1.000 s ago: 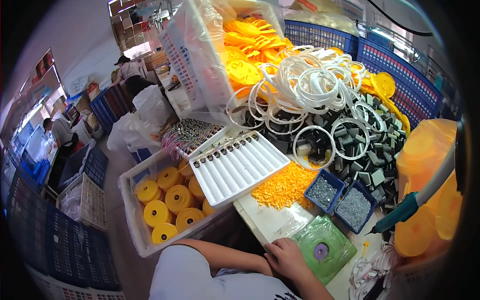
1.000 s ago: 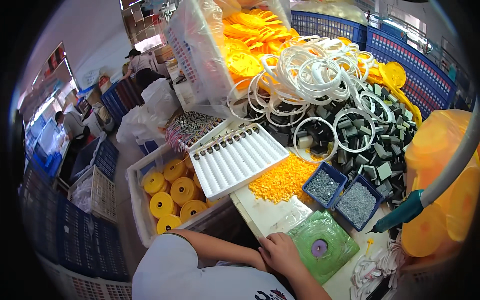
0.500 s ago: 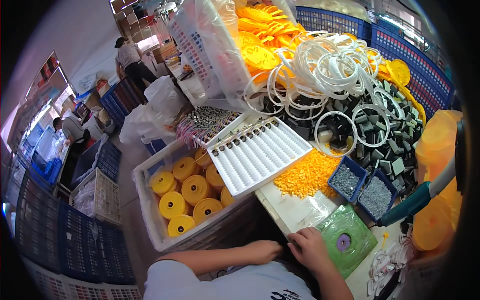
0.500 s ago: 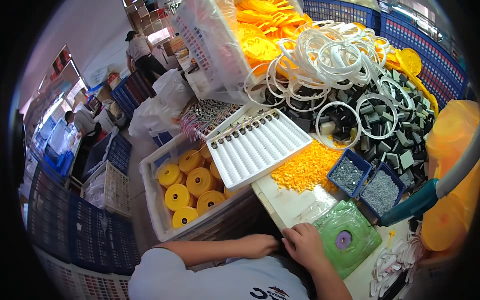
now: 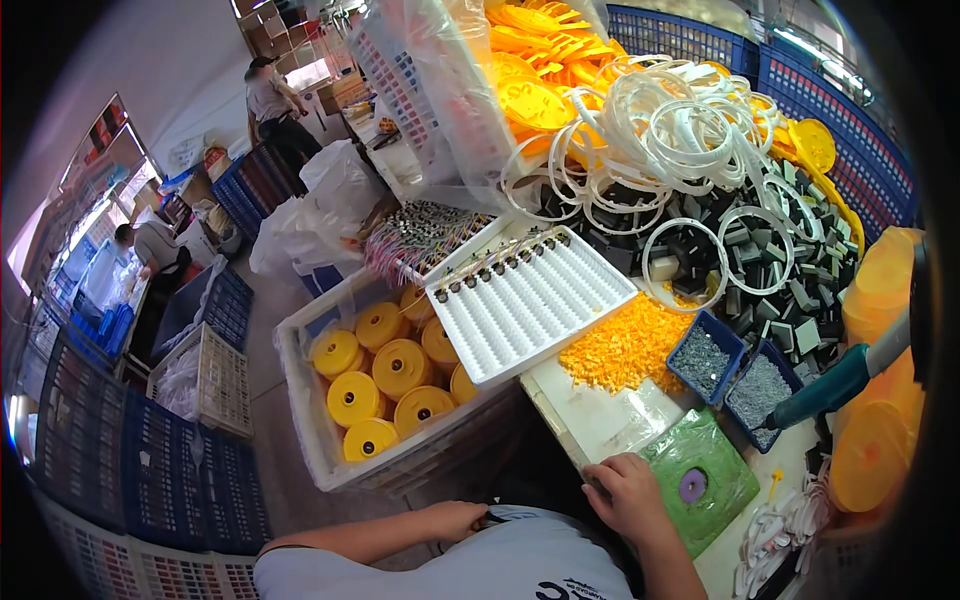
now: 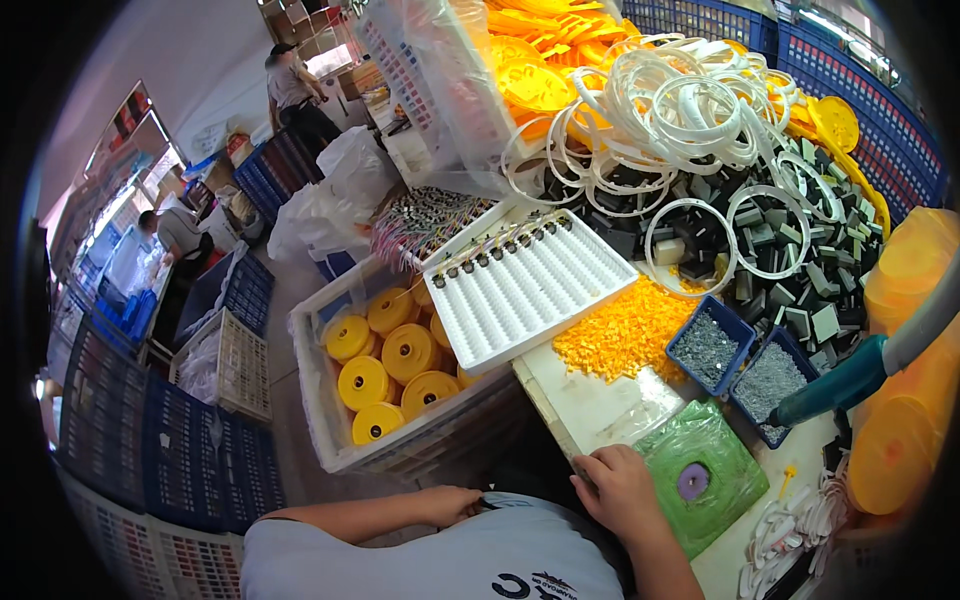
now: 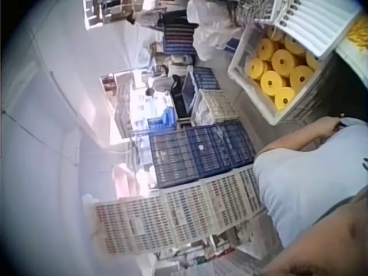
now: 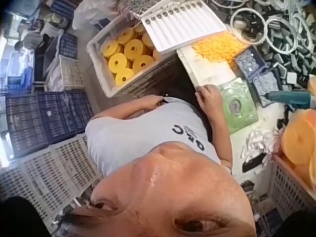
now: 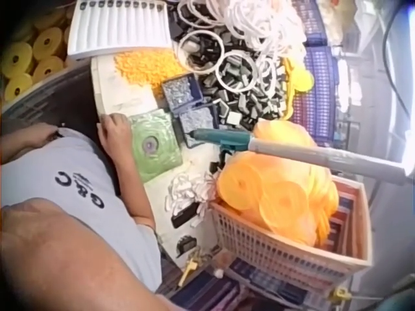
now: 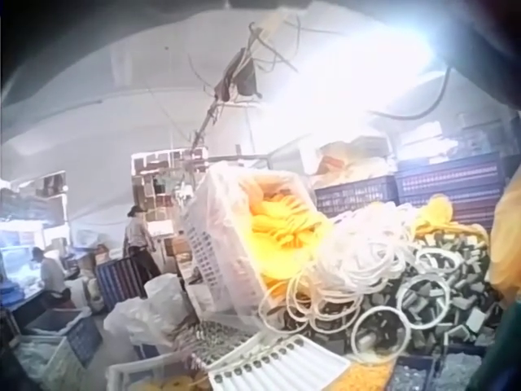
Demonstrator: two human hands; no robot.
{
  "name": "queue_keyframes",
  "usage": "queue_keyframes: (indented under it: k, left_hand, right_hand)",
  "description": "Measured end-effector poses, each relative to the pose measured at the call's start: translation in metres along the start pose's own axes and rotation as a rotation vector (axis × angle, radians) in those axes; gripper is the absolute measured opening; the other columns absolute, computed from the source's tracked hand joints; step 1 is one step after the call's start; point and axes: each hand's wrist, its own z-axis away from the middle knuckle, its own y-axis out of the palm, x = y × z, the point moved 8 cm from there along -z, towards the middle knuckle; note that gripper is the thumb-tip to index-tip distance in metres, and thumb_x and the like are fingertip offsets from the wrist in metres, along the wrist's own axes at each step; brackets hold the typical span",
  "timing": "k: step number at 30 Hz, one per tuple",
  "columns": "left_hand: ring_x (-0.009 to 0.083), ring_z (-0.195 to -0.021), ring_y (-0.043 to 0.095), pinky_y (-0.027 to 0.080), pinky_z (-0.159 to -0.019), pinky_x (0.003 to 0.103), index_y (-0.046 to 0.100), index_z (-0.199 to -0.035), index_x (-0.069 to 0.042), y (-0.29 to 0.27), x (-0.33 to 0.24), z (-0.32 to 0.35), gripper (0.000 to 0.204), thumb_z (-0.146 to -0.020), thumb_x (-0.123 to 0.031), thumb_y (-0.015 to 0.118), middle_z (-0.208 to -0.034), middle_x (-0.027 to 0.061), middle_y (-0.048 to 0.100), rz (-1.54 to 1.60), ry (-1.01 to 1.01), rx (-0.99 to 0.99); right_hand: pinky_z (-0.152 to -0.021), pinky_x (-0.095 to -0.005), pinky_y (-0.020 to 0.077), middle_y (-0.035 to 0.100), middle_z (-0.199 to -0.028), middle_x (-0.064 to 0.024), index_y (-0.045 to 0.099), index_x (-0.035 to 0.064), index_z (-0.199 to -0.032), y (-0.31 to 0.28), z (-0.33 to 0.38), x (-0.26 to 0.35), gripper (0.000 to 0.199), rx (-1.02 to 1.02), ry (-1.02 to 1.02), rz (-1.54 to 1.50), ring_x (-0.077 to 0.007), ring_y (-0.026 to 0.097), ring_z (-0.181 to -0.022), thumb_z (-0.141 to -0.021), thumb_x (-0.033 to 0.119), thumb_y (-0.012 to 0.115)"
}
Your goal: Assembling small plastic and metal components into yellow housings using an electric screwdriver at a factory workbench.
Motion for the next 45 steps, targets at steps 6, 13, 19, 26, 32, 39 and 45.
queue_keyframes:
  k: [6, 13, 19, 26, 32, 39, 45]
  left_hand:
    - [0.0369, -0.105, 0.071, 0.057, -0.086, 0.043, 0.055, -0.121, 0.001, 0.003, 0.002, -0.009, 0.048, -0.090, -0.029, 0.076, -0.117, 0.0230, 0.069, -0.012, -0.003, 0.061]
    - [0.0131, -0.088, 0.058, 0.053, -0.080, 0.029, 0.052, -0.123, -0.001, 0.027, 0.031, -0.008, 0.049, -0.090, -0.023, 0.080, -0.103, 0.0082, 0.061, 0.473, 0.014, 0.026]
    - [0.0145, -0.103, 0.054, 0.048, -0.093, 0.031, 0.046, -0.135, -0.003, 0.035, 0.034, -0.001, 0.063, -0.090, -0.029, 0.082, -0.117, 0.0075, 0.057, 0.614, -0.002, 0.043]
    - [0.0186, -0.108, 0.052, 0.046, -0.095, 0.034, 0.041, -0.139, -0.002, 0.040, 0.032, 0.000, 0.075, -0.087, -0.035, 0.084, -0.118, 0.0101, 0.054, 0.528, 0.009, 0.052]
    - [0.0351, -0.113, 0.063, 0.052, -0.093, 0.043, 0.044, -0.140, -0.006, 0.007, 0.002, 0.015, 0.061, -0.090, -0.023, 0.073, -0.123, 0.0193, 0.056, 0.083, -0.174, -0.119]
    - [0.0358, -0.110, 0.065, 0.054, -0.090, 0.042, 0.048, -0.139, -0.009, -0.001, -0.013, 0.010, 0.046, -0.097, -0.020, 0.064, -0.127, 0.0184, 0.057, 0.000, -0.016, -0.270]
    - [0.0344, -0.120, 0.060, 0.049, -0.102, 0.040, 0.048, -0.142, -0.010, -0.006, -0.027, -0.002, 0.055, -0.095, -0.030, 0.069, -0.132, 0.0175, 0.056, 0.268, 0.060, -0.346]
  right_hand:
    - [-0.083, -0.0435, 0.0519, 0.067, -0.092, -0.0088, 0.073, 0.0091, -0.103, -0.002, 0.002, -0.001, 0.023, -0.010, -0.003, -0.019, -0.0309, 0.065, -0.093, -0.083, 0.020, 0.079]
    - [-0.085, -0.0430, 0.0513, 0.066, -0.094, -0.0089, 0.072, 0.0088, -0.103, 0.000, 0.004, -0.005, 0.025, -0.020, -0.028, -0.059, -0.0309, 0.064, -0.094, -0.081, 0.018, 0.080]
    - [-0.084, -0.0426, 0.0512, 0.066, -0.095, -0.0084, 0.072, 0.0084, -0.104, -0.002, 0.003, -0.009, 0.027, -0.014, -0.022, -0.081, -0.0302, 0.063, -0.093, -0.080, 0.016, 0.081]
    - [-0.086, -0.0432, 0.0520, 0.065, -0.094, -0.0094, 0.071, 0.0062, -0.103, -0.003, 0.002, -0.007, 0.024, -0.010, -0.018, -0.110, -0.0303, 0.064, -0.093, -0.083, 0.018, 0.078]
    - [-0.087, -0.0430, 0.0513, 0.066, -0.096, -0.0092, 0.072, 0.0076, -0.104, 0.000, 0.005, -0.009, 0.027, 0.008, 0.004, -0.115, -0.0305, 0.063, -0.095, -0.080, 0.016, 0.080]
    - [-0.086, -0.0429, 0.0511, 0.065, -0.095, -0.0088, 0.072, 0.0079, -0.104, 0.001, 0.001, -0.010, 0.027, 0.002, -0.007, -0.096, -0.0305, 0.063, -0.095, -0.079, 0.016, 0.081]
    - [-0.086, -0.0433, 0.0510, 0.065, -0.095, -0.0087, 0.072, 0.0082, -0.103, 0.002, 0.001, -0.009, 0.026, 0.008, 0.009, -0.107, -0.0308, 0.063, -0.095, -0.079, 0.015, 0.081]
